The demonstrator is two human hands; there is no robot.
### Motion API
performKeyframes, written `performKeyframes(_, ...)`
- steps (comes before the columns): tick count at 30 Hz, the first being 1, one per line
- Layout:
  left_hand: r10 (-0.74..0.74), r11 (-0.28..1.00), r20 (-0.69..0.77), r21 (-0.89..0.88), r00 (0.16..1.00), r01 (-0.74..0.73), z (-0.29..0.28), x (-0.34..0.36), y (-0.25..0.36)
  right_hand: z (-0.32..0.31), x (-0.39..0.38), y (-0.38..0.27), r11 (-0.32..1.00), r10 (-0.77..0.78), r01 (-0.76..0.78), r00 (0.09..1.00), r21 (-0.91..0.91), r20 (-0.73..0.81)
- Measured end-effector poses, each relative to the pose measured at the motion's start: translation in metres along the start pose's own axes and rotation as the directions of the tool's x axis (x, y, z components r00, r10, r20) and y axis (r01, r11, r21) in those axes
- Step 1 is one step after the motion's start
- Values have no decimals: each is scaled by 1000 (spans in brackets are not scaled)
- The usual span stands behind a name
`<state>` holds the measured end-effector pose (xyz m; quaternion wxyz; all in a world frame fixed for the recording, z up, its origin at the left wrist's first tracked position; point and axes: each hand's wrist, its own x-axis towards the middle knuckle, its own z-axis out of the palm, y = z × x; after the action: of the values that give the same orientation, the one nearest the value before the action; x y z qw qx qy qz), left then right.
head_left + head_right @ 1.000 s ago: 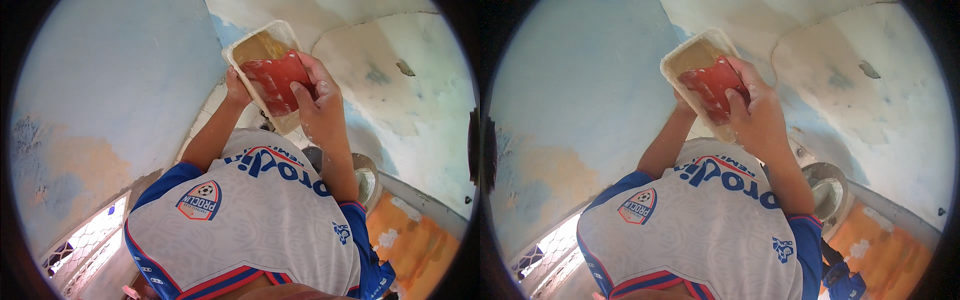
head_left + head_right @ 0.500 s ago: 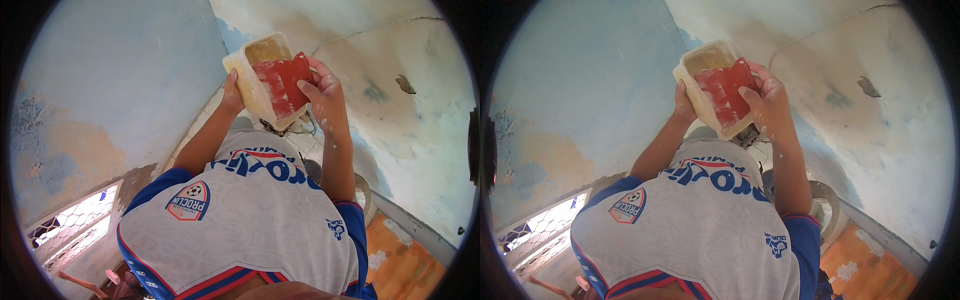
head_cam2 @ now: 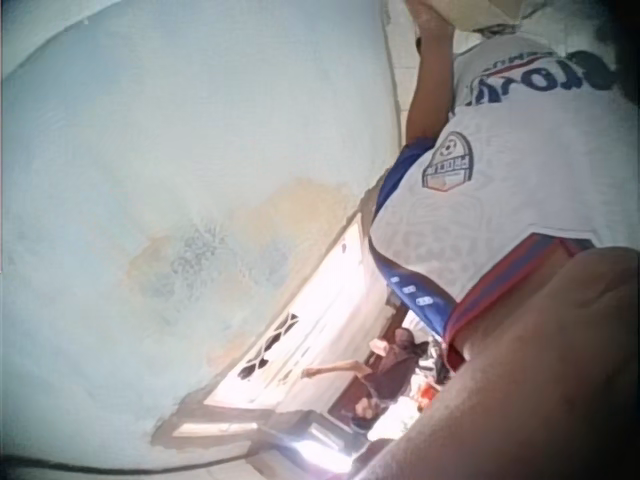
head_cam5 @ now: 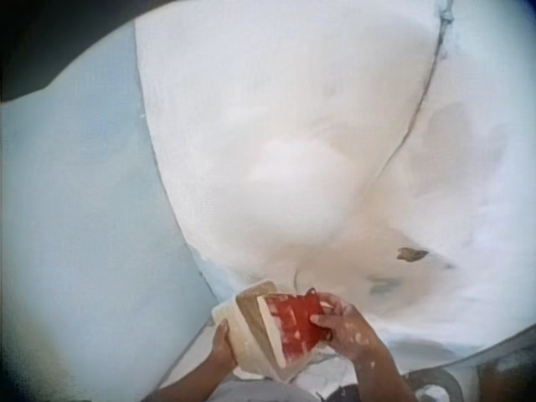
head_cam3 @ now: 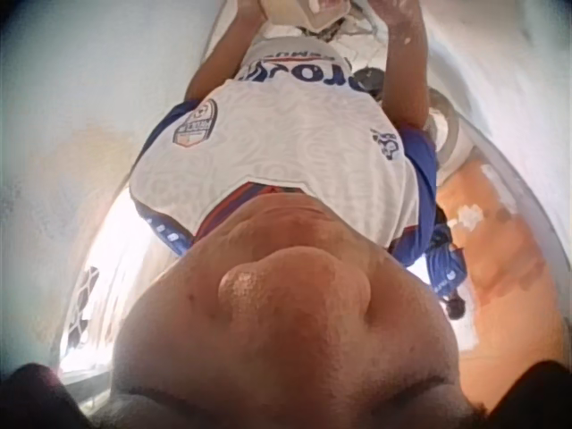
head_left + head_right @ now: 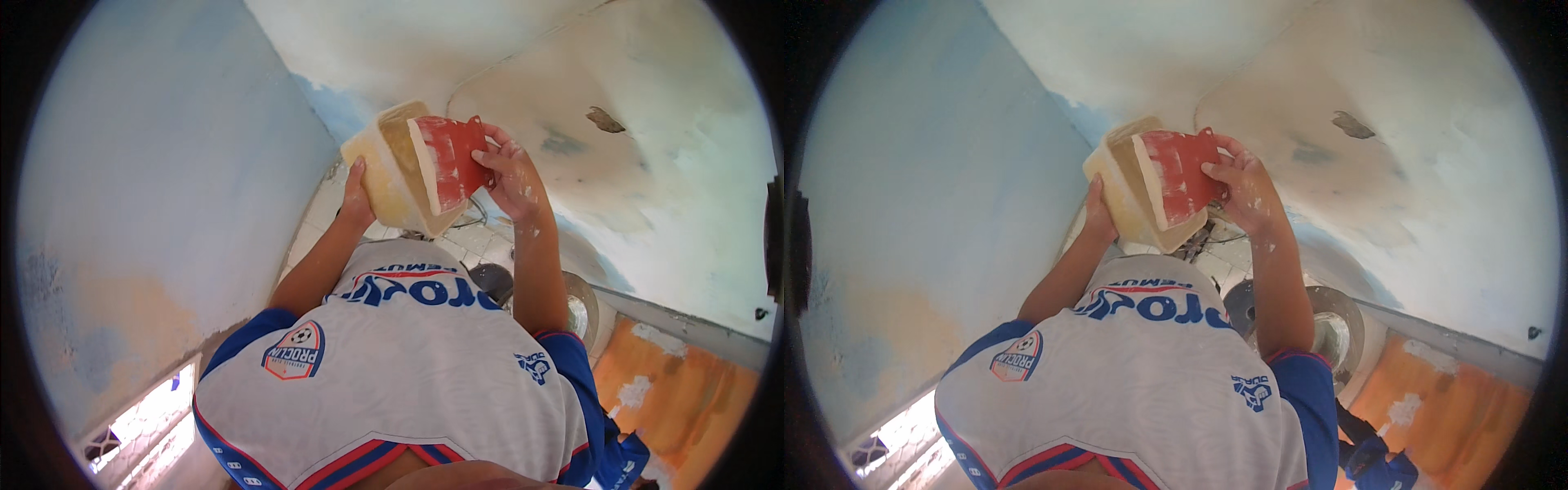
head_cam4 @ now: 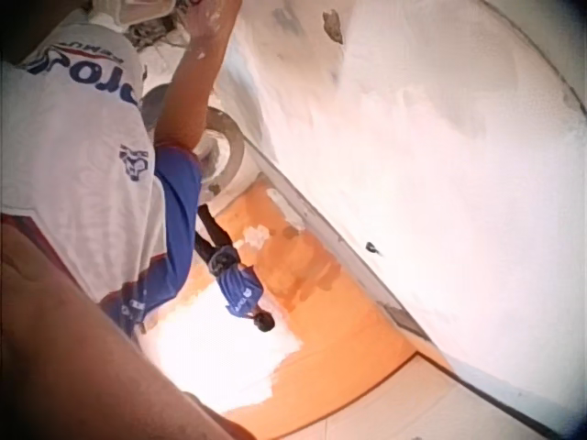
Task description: The person applies plaster to a wall and ceiling using a scraper and a container, smoothing the material over cracks and surfaces.
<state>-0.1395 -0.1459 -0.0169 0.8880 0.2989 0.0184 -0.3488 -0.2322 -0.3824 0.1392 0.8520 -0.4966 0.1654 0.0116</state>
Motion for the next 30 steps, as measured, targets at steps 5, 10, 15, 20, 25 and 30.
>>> performKeyframes(5,-56,998,22,31,998,55,11,2,-17,-36,-29,19,956,-104,130,989,262,-109)
performKeyframes(10,-141,990,94,9,986,140,20,12,-30,-38,-79,17,862,-201,295,946,413,-256)
performKeyframes(15,-138,989,165,67,977,128,32,18,-31,-64,-138,13,730,-350,493,865,474,-359)
performKeyframes(20,-132,991,155,17,979,131,40,27,-36,-96,-176,31,569,-599,788,593,235,-538)
performKeyframes(25,-149,988,173,60,974,140,47,22,-38,-129,-173,57,496,-543,867,273,-40,-794)
performKeyframes(30,-137,988,112,81,984,128,37,18,-28,-150,-149,55,601,-600,680,39,-419,-799)
